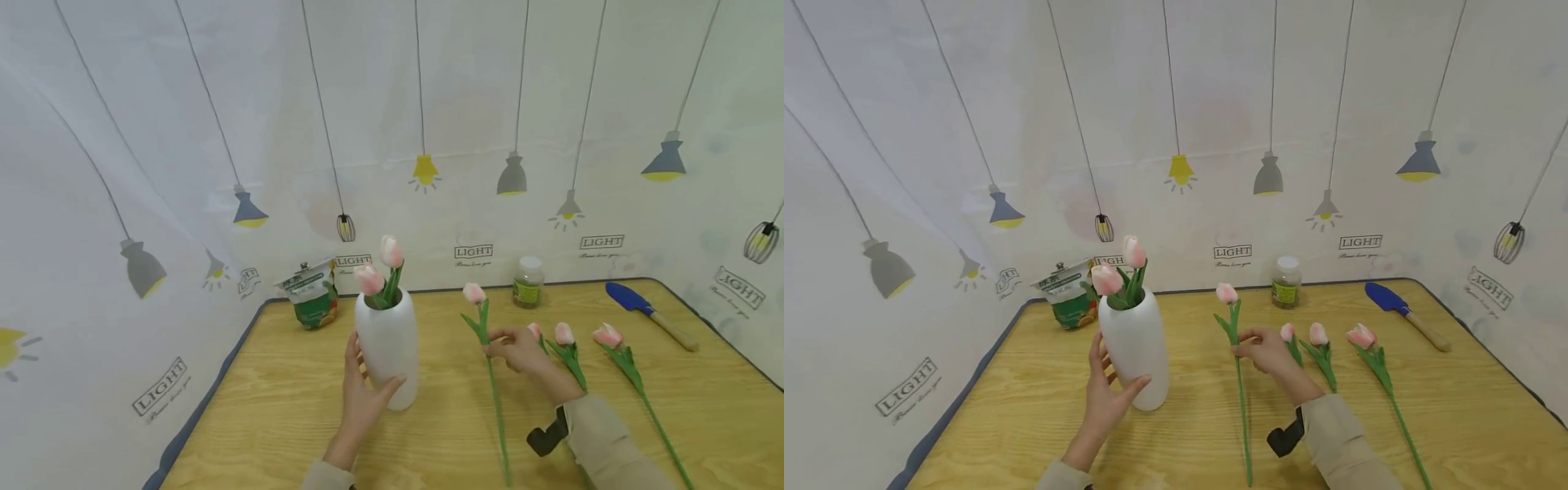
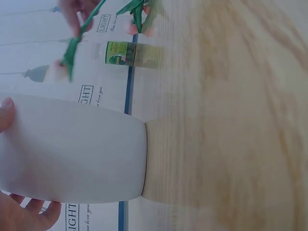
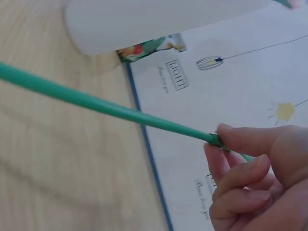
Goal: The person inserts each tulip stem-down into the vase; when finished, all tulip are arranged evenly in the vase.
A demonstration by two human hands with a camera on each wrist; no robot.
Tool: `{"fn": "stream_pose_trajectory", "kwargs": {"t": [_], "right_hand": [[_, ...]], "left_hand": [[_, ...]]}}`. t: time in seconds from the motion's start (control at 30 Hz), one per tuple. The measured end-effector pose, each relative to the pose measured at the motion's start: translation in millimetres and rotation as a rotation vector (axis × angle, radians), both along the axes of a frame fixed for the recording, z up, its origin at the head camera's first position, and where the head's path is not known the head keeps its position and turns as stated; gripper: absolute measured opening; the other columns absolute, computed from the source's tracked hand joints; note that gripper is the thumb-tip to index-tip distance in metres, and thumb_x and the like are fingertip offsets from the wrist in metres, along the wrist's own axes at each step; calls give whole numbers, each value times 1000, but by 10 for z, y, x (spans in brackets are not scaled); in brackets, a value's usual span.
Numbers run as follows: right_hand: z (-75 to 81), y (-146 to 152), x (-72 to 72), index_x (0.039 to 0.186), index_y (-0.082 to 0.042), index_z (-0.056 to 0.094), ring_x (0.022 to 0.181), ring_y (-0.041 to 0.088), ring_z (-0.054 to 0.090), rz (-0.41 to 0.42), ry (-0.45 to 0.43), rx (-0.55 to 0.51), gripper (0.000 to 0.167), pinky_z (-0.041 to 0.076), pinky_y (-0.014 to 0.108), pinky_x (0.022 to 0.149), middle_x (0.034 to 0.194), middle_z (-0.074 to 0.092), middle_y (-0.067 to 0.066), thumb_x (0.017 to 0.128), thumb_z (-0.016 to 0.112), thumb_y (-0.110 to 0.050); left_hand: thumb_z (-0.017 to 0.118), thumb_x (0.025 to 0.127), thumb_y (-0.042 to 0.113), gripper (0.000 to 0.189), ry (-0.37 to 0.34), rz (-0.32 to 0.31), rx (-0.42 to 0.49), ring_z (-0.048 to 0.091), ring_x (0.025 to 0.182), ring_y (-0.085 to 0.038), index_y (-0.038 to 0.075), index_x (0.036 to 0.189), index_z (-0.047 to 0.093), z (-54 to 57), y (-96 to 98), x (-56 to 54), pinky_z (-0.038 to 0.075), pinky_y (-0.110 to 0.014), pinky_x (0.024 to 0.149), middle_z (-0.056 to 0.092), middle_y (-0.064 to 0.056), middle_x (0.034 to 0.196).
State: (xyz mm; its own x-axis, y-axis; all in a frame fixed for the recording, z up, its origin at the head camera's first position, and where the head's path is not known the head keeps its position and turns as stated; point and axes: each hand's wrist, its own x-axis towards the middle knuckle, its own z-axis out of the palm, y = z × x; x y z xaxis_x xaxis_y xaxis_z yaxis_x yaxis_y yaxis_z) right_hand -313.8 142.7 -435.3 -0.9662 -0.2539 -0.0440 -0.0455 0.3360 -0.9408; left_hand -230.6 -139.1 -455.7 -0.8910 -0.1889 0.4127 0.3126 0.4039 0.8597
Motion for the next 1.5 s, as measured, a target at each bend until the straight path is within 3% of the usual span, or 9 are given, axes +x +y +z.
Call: {"fn": "stream_pose_trajectory", "kwargs": {"t": [0.17,0.27,0.5,0.63,0.73,0.87,1.0,1.2,1.5], "right_hand": [[303,-66,-5,118,-1,48,39,4,27,-66,55,-80,44,27,19,40,71,57,-5,82,62,-24],[564,-65,-11,118,-2,48,42,2,33,-130,156,-147,46,31,18,41,71,57,-10,82,62,-27],[1272,-68,28,104,-13,52,38,4,33,-238,374,-465,29,27,23,36,69,60,-8,79,66,-20],[1625,-156,86,101,-14,52,36,7,31,-219,458,-650,28,23,23,34,68,59,-4,78,67,-16],[1851,-237,146,102,-11,52,36,8,32,-157,523,-776,27,21,24,34,68,59,-3,78,65,-11],[2071,-357,197,101,-10,51,36,9,33,-77,590,-869,24,21,23,35,70,60,-2,80,62,-7],[2150,-472,192,100,-11,52,36,10,35,-57,622,-855,23,28,19,34,72,61,-2,80,62,-7],[2129,-607,169,100,-15,54,37,10,35,-42,614,-720,22,33,18,36,73,60,-3,80,63,-10],[2070,-842,110,106,-15,54,37,9,36,-11,600,-411,26,35,20,39,76,59,0,81,63,-18]], "left_hand": [[76,67,30,99,-7,6,15,39,119,-31,32,140,10,-29,29,5,42,-48,90,30,-13,139],[76,68,29,99,-13,5,16,39,120,-31,31,140,9,-7,36,16,42,-49,91,29,-13,139],[76,68,17,98,-51,6,23,37,120,-32,24,141,10,140,59,76,40,-49,93,28,-15,139],[75,69,13,96,-56,8,26,38,120,-34,18,141,12,253,84,148,40,-49,93,29,-18,138],[75,70,14,95,-71,5,36,37,121,-34,19,141,12,291,97,181,39,-49,94,29,-17,139],[75,70,22,97,-73,3,34,36,122,-32,28,141,9,173,61,100,40,-49,94,28,-14,140],[76,68,31,98,-34,6,13,38,121,-31,33,140,8,29,13,3,41,-48,92,29,-12,140],[76,67,33,100,-10,-2,14,39,120,-32,33,140,9,-8,6,-28,42,-49,91,30,-12,139],[77,66,32,100,11,0,19,39,119,-31,35,140,9,-7,3,-21,42,-48,90,30,-12,139]]}}
